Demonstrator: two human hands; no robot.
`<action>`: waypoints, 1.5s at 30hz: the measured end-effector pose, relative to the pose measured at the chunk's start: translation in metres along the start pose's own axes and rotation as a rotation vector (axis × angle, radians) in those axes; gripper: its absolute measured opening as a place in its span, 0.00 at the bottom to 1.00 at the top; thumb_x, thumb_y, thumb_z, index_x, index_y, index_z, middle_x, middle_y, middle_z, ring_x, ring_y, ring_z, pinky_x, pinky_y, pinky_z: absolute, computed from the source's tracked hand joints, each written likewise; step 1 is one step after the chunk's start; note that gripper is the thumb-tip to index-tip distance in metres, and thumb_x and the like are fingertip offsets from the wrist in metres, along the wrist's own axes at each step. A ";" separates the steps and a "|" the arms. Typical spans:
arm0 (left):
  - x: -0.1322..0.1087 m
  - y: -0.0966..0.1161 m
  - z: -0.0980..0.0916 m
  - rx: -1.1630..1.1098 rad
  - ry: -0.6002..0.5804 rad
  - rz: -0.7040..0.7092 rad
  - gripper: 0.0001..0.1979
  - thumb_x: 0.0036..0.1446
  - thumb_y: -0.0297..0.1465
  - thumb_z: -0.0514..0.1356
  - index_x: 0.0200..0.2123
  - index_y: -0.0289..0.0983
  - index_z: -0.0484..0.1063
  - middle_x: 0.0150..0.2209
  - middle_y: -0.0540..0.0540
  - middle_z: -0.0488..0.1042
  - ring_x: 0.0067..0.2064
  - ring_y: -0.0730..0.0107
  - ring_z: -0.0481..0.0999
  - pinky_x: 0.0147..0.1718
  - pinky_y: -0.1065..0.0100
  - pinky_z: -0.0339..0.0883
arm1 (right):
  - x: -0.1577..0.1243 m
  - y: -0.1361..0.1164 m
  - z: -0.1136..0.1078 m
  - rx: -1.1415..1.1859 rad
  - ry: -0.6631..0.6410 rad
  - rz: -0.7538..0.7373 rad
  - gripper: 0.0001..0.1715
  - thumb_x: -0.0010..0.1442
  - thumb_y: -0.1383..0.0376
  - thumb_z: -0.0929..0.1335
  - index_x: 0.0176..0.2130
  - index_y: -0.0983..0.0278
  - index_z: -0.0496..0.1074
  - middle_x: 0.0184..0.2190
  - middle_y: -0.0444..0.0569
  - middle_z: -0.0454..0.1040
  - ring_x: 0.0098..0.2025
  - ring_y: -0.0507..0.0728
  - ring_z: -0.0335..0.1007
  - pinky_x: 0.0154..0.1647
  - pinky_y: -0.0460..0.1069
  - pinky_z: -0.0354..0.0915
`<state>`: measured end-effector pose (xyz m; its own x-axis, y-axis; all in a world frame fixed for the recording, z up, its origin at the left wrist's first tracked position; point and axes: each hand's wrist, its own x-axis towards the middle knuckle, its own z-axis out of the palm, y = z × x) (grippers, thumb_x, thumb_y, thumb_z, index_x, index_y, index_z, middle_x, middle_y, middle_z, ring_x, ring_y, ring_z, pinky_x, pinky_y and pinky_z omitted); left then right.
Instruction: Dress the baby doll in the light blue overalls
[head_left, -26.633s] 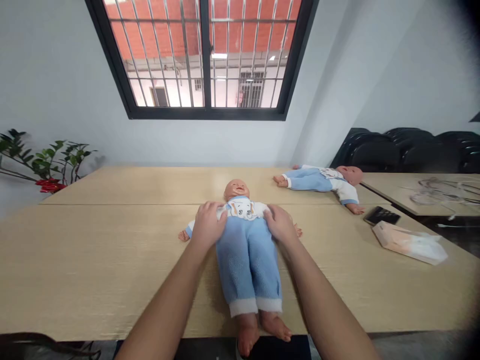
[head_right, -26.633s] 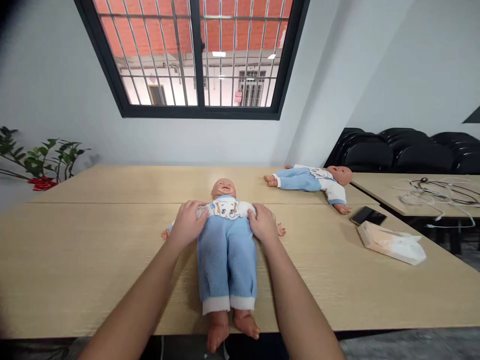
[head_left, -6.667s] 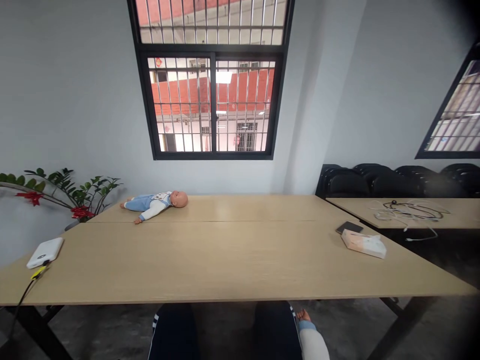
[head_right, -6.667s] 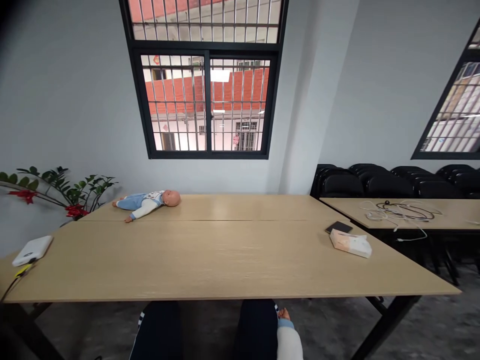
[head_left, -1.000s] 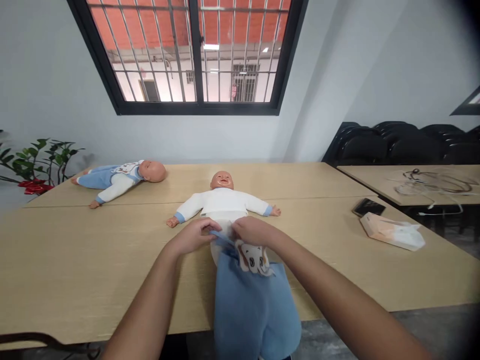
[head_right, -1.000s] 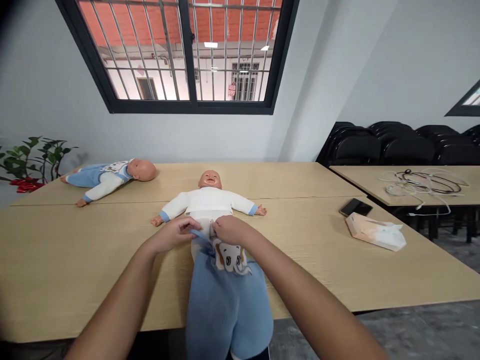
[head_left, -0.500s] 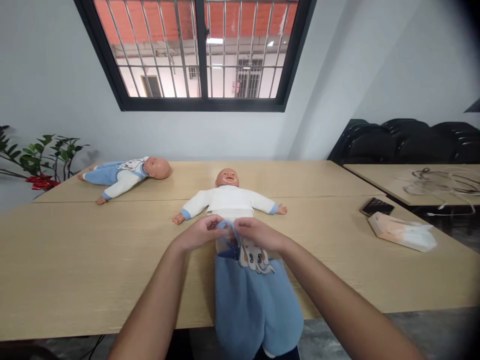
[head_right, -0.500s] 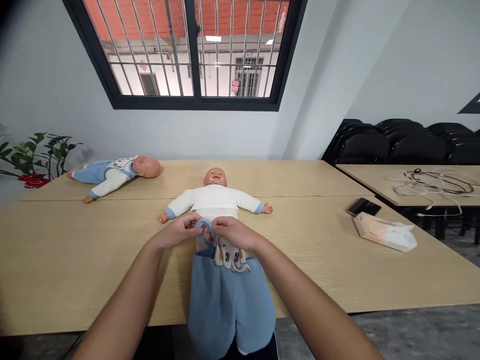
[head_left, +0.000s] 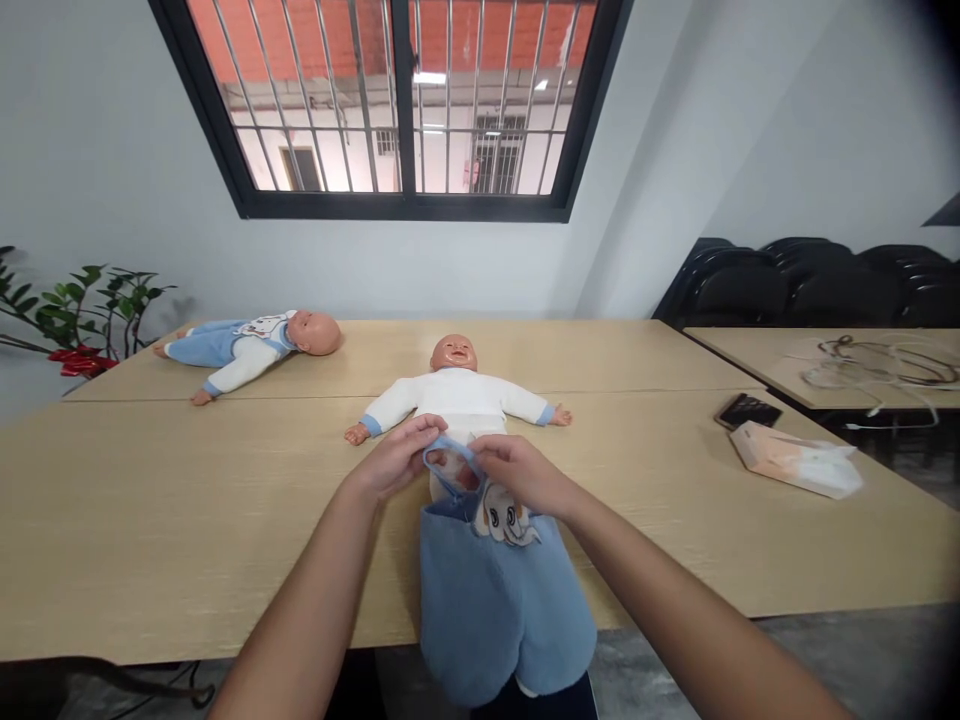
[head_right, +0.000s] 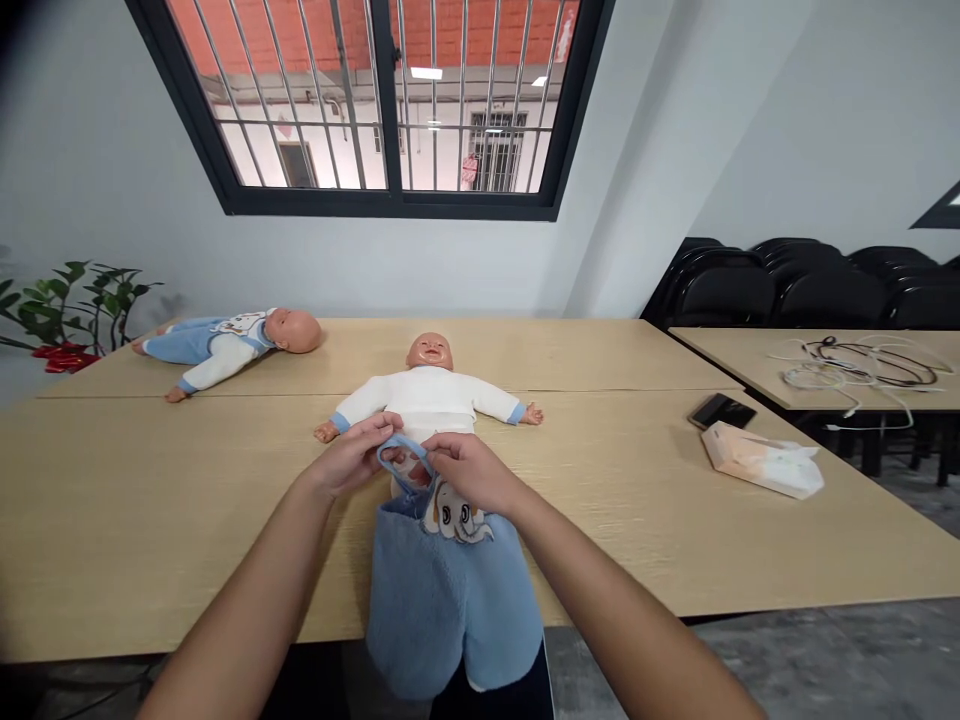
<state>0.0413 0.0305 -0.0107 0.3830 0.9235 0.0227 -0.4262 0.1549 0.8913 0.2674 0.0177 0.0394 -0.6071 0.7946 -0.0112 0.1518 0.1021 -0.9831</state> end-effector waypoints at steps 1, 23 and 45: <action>-0.001 0.001 0.000 -0.020 -0.017 0.014 0.17 0.55 0.39 0.70 0.42 0.36 0.72 0.31 0.50 0.70 0.31 0.74 0.70 0.36 0.69 0.64 | 0.000 -0.001 0.000 0.051 -0.007 0.002 0.14 0.65 0.56 0.68 0.36 0.64 0.77 0.34 0.48 0.80 0.38 0.56 0.75 0.45 0.52 0.67; 0.000 0.002 0.000 0.036 -0.008 0.022 0.17 0.55 0.38 0.71 0.43 0.37 0.74 0.32 0.52 0.68 0.31 0.77 0.67 0.33 0.72 0.61 | -0.006 0.008 -0.006 0.528 0.087 0.107 0.24 0.56 0.50 0.77 0.36 0.63 0.67 0.30 0.44 0.71 0.32 0.52 0.67 0.31 0.46 0.62; 0.010 -0.016 -0.004 0.668 0.081 0.191 0.15 0.53 0.30 0.65 0.46 0.38 0.73 0.39 0.48 0.76 0.37 0.69 0.76 0.35 0.68 0.69 | -0.016 0.000 -0.004 0.466 0.115 -0.005 0.23 0.54 0.57 0.79 0.45 0.61 0.73 0.33 0.45 0.78 0.32 0.52 0.74 0.32 0.46 0.66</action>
<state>0.0481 0.0384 -0.0264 0.2780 0.9403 0.1962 0.1253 -0.2380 0.9632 0.2804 0.0071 0.0399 -0.5126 0.8586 -0.0119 -0.2324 -0.1520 -0.9607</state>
